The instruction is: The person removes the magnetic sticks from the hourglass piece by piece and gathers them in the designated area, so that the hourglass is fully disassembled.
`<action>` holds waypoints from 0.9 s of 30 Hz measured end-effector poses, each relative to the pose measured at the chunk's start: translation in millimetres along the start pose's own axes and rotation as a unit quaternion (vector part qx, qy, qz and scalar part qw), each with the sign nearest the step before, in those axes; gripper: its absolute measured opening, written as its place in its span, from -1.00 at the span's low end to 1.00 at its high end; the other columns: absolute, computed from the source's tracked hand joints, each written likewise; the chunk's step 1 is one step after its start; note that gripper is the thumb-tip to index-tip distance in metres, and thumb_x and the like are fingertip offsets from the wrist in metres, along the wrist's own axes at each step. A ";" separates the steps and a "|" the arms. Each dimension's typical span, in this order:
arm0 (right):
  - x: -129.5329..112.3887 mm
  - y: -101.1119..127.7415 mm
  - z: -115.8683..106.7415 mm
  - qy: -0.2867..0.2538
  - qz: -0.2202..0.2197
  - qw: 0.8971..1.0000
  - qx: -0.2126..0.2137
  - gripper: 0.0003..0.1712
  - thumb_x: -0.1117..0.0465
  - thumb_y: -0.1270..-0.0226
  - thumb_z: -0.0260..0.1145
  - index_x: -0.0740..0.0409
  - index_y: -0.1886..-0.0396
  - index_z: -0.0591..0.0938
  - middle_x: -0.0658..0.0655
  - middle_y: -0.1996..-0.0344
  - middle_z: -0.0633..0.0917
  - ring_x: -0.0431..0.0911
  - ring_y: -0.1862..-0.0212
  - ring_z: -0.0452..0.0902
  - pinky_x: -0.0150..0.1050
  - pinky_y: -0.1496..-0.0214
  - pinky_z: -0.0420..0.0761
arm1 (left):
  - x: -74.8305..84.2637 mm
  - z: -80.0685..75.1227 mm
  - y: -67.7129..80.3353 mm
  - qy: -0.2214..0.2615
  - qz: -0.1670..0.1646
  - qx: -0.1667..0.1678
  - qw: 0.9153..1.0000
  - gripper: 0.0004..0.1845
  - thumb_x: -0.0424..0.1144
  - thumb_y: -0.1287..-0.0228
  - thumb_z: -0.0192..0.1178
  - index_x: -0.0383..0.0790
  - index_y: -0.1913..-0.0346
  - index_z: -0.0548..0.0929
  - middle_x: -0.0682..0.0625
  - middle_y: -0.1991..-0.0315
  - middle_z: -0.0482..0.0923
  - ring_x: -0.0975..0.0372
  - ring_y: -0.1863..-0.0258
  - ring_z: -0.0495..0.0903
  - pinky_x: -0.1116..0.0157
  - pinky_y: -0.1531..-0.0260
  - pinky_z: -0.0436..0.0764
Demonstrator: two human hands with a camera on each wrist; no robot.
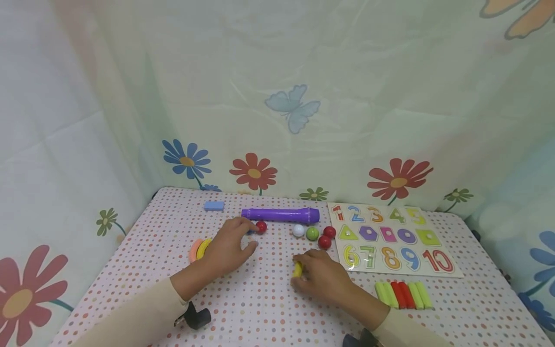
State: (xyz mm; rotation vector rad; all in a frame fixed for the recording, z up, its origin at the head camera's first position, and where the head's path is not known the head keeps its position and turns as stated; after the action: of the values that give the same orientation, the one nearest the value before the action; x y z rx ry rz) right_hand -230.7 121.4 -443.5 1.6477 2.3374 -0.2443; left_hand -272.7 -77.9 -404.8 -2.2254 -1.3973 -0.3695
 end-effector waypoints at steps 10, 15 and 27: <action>7.1 -1.2 6.2 -0.016 0.030 0.999 -0.024 0.12 -0.20 0.03 0.65 0.07 -0.51 0.40 0.22 -0.28 0.58 0.20 -0.34 0.44 0.23 -0.14 0.59 | 39.9 50.8 10.5 -0.040 0.106 -0.136 0.984 -0.55 0.01 -0.37 0.36 0.01 -0.25 0.61 0.09 -0.25 0.54 0.14 -0.36 0.40 0.08 -0.34 0.41; 17.5 7.2 3.7 -0.022 0.037 0.998 -0.034 0.14 -0.16 0.10 0.70 0.10 -0.48 0.42 0.24 -0.26 0.59 0.20 -0.32 0.46 0.20 -0.14 0.59 | 49.8 72.0 9.9 -0.063 0.132 -0.181 0.972 -0.40 0.11 -0.31 0.38 0.04 -0.36 0.55 0.09 -0.37 0.47 0.15 -0.41 0.35 0.05 -0.40 0.32; 32.2 17.5 5.4 0.002 0.054 0.997 -0.062 0.11 -0.18 0.11 0.70 0.07 -0.45 0.45 0.22 -0.28 0.57 0.19 -0.35 0.43 0.23 -0.16 0.57 | 68.1 92.3 0.1 -0.082 0.169 -0.223 0.957 -0.32 0.06 -0.24 0.45 0.06 -0.41 0.51 0.16 -0.41 0.44 0.17 -0.42 0.33 0.06 -0.42 0.28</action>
State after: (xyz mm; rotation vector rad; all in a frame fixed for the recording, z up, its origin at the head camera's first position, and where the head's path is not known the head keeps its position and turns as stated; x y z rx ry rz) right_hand -223.7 154.6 -458.4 1.7084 2.2085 -0.0719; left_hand -245.0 23.3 -451.2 -2.8656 -1.0510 -0.4185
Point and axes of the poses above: each hand's wrist, its own y-axis away from the middle knuckle, its own z-axis out of the palm, x = y × z, the point moved 9 cm from there along -y, towards the middle knuckle
